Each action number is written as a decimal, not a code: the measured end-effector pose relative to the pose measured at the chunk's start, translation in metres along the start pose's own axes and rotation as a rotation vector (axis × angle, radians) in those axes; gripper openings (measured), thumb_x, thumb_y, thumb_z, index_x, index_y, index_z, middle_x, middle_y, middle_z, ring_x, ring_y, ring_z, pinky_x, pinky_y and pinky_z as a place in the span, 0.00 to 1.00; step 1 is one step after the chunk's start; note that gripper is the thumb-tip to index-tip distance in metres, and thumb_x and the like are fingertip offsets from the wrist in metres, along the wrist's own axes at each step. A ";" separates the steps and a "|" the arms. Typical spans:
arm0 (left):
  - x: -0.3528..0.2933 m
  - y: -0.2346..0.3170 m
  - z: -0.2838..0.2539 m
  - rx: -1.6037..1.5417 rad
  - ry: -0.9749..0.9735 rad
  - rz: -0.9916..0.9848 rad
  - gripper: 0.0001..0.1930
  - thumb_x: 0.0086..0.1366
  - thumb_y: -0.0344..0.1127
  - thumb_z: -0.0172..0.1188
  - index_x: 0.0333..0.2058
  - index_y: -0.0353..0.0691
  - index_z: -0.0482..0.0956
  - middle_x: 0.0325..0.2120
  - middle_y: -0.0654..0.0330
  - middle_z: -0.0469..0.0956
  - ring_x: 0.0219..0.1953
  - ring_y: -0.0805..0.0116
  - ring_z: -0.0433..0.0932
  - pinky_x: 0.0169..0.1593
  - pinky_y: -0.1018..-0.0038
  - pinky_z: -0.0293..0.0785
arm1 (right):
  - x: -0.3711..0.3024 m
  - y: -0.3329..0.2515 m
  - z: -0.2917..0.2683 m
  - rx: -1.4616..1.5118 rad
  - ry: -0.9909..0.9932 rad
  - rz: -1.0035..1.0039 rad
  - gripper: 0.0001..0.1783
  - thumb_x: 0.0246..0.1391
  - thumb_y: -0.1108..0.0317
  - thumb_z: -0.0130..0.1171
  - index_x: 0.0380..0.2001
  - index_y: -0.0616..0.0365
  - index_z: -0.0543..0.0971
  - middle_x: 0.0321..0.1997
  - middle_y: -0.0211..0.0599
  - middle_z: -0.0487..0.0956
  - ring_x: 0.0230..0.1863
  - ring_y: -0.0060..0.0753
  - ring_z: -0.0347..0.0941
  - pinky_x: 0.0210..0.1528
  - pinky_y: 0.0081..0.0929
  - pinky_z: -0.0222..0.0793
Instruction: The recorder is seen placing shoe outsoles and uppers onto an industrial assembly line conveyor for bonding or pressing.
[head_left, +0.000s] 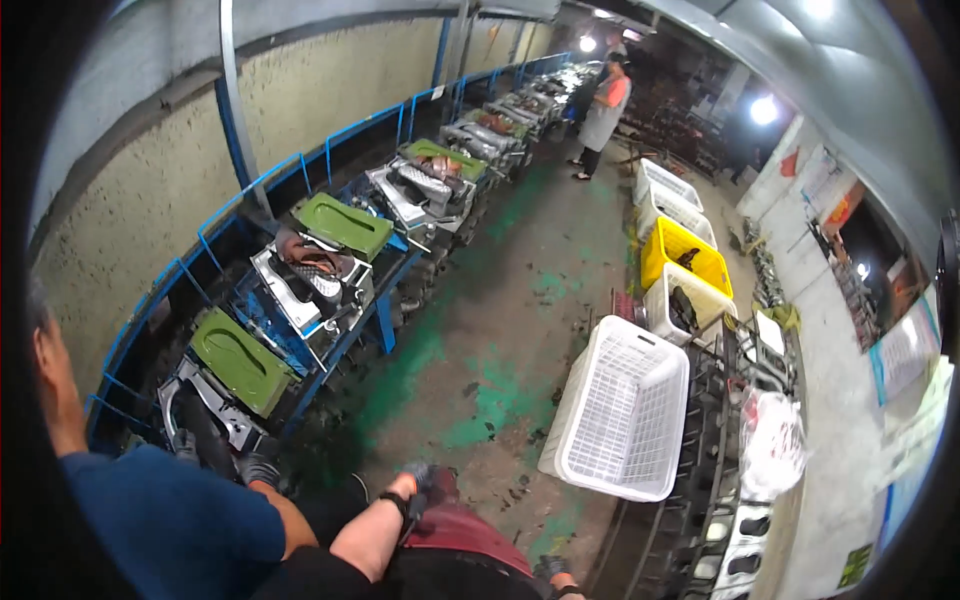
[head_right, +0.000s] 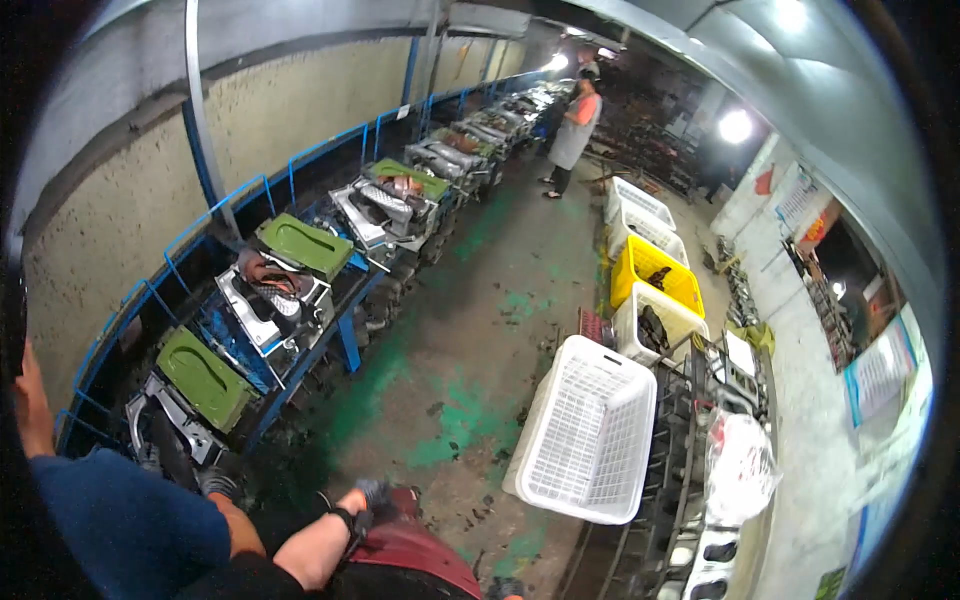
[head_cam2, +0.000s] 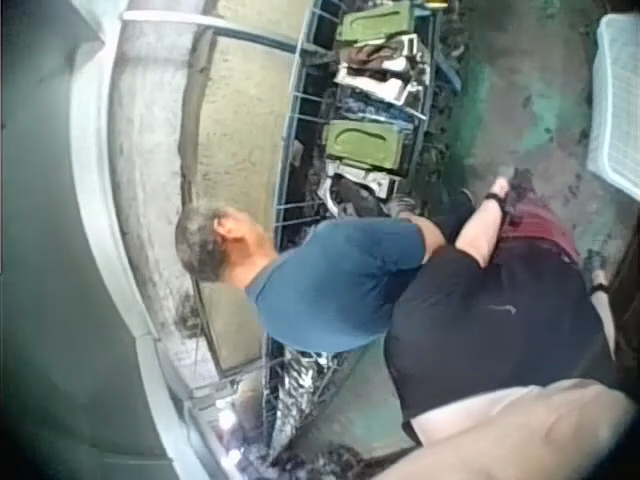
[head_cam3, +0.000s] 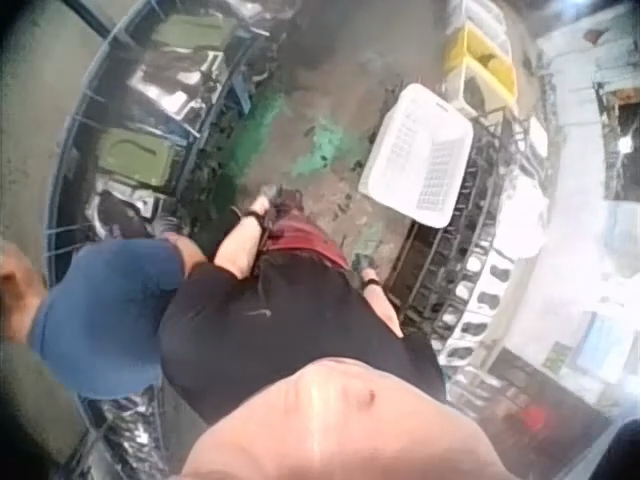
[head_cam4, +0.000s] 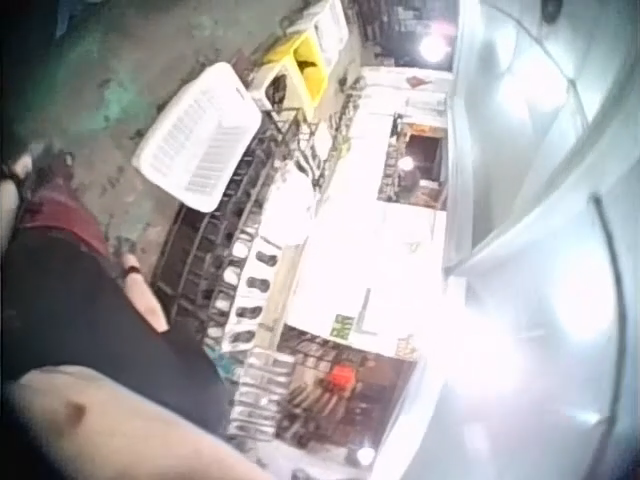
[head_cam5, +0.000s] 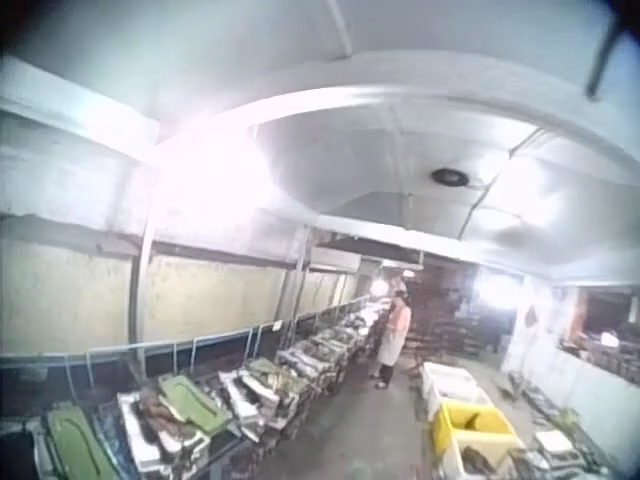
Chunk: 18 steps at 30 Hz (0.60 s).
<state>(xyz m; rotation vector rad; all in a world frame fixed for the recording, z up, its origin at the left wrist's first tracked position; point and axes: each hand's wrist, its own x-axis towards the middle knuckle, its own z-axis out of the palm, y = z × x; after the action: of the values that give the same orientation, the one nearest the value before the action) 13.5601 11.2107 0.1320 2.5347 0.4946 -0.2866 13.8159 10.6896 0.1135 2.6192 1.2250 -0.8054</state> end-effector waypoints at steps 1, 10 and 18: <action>0.061 -0.009 -0.043 0.004 -0.026 -0.111 0.18 0.59 0.54 0.63 0.28 0.44 0.87 0.30 0.48 0.85 0.32 0.48 0.85 0.35 0.58 0.80 | 0.023 0.008 -0.020 0.078 0.029 0.073 0.16 0.62 0.52 0.57 0.41 0.51 0.84 0.35 0.40 0.85 0.35 0.42 0.82 0.37 0.46 0.77; 0.202 -0.073 -0.219 -0.950 0.570 -0.764 0.15 0.64 0.40 0.65 0.44 0.35 0.85 0.41 0.52 0.87 0.39 0.63 0.84 0.45 0.66 0.79 | 0.297 -0.010 -0.140 0.804 0.036 0.301 0.21 0.62 0.48 0.58 0.45 0.52 0.84 0.42 0.40 0.84 0.39 0.39 0.79 0.38 0.44 0.75; 0.203 -0.140 -0.328 -0.643 1.018 -1.012 0.15 0.63 0.47 0.65 0.38 0.42 0.88 0.40 0.51 0.86 0.44 0.50 0.85 0.51 0.60 0.79 | 0.613 -0.199 -0.334 0.936 -0.208 0.183 0.23 0.60 0.45 0.60 0.44 0.54 0.85 0.40 0.37 0.82 0.36 0.33 0.74 0.34 0.40 0.71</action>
<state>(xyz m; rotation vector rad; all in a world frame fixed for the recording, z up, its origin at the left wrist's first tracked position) 13.7223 11.5573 0.2794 1.4424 1.8607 0.7490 14.1260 11.3454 0.0954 3.0884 0.5946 -1.9089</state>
